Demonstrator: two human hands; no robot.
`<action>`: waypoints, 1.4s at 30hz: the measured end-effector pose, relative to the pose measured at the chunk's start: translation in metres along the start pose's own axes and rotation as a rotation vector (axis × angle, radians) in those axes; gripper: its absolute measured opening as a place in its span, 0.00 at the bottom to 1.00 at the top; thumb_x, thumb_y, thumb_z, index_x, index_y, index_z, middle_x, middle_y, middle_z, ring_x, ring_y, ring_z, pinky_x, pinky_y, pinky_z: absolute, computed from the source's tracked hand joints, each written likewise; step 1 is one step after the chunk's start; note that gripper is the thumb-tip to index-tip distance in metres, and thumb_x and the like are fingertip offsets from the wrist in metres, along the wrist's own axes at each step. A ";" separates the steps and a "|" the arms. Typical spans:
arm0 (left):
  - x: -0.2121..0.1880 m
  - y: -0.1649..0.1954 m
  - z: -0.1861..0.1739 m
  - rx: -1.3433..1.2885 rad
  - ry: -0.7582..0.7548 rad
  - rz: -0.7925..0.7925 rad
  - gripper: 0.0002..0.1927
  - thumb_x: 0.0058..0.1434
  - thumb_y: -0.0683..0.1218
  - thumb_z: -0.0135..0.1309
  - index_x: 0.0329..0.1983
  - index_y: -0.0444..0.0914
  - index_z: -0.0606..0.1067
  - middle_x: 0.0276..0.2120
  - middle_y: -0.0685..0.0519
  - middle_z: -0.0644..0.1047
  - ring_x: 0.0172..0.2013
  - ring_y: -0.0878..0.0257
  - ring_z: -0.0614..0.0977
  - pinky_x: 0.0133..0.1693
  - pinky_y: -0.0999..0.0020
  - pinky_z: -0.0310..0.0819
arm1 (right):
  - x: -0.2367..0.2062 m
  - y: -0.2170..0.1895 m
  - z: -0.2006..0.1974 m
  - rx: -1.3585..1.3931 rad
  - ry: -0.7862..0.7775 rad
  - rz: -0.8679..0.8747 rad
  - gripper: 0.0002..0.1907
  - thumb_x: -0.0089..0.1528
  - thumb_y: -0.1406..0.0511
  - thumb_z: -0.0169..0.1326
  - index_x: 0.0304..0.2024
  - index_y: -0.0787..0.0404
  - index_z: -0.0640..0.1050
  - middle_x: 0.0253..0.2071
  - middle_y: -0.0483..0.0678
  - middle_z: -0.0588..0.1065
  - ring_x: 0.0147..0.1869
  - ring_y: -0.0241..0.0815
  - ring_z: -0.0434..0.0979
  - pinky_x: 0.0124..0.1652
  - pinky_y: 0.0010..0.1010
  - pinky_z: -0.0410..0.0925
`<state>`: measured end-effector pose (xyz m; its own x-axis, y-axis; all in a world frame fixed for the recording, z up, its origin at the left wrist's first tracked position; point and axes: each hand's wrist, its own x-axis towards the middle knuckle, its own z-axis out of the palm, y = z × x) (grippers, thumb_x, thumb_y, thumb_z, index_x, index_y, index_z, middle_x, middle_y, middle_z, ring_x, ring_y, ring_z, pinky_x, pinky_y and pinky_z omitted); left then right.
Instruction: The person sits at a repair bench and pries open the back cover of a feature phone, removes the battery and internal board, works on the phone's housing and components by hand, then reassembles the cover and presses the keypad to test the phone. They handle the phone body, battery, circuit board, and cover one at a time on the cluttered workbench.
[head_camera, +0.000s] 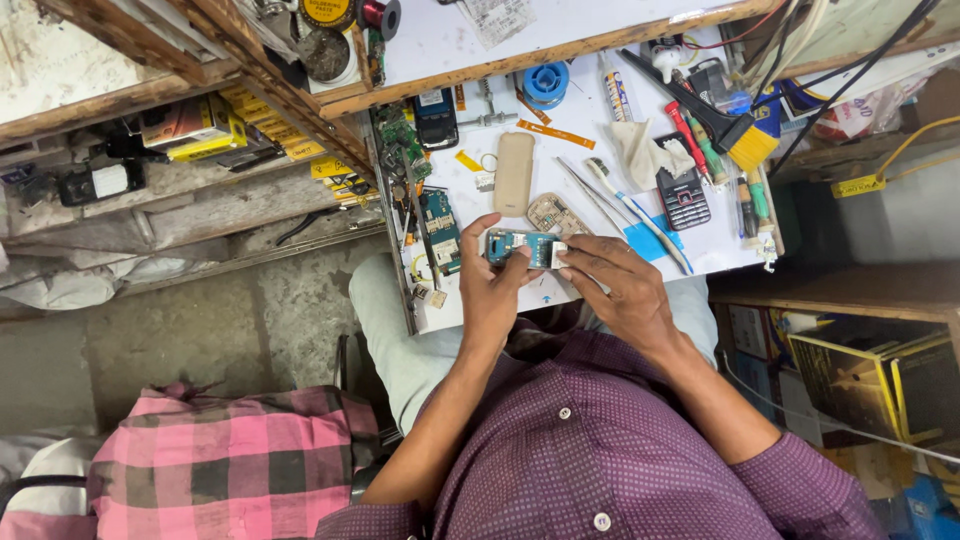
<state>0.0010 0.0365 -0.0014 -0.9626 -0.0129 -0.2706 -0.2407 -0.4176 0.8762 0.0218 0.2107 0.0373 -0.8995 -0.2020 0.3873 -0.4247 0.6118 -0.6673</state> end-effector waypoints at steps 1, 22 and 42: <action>-0.002 0.003 0.001 0.024 -0.020 0.022 0.26 0.65 0.36 0.52 0.65 0.35 0.60 0.44 0.44 0.75 0.42 0.61 0.82 0.43 0.65 0.86 | 0.000 -0.002 0.001 0.012 0.007 0.006 0.14 0.58 0.72 0.65 0.47 0.65 0.83 0.51 0.53 0.80 0.56 0.48 0.81 0.53 0.35 0.73; -0.020 0.036 0.017 0.317 -0.068 0.152 0.19 0.73 0.42 0.47 0.65 0.34 0.63 0.36 0.48 0.79 0.38 0.66 0.83 0.43 0.67 0.87 | -0.001 0.009 0.016 0.119 0.044 0.089 0.15 0.59 0.74 0.63 0.49 0.63 0.83 0.52 0.52 0.81 0.59 0.49 0.80 0.57 0.35 0.71; -0.019 0.038 0.017 0.370 -0.084 0.169 0.18 0.73 0.43 0.46 0.64 0.34 0.63 0.37 0.46 0.79 0.40 0.64 0.84 0.44 0.66 0.87 | 0.002 0.008 0.016 0.109 0.037 0.089 0.14 0.60 0.73 0.63 0.49 0.62 0.83 0.53 0.51 0.81 0.59 0.48 0.80 0.57 0.34 0.71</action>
<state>0.0078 0.0363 0.0434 -0.9955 0.0277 -0.0905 -0.0920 -0.0610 0.9939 0.0153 0.2031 0.0225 -0.9308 -0.1210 0.3450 -0.3535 0.5388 -0.7646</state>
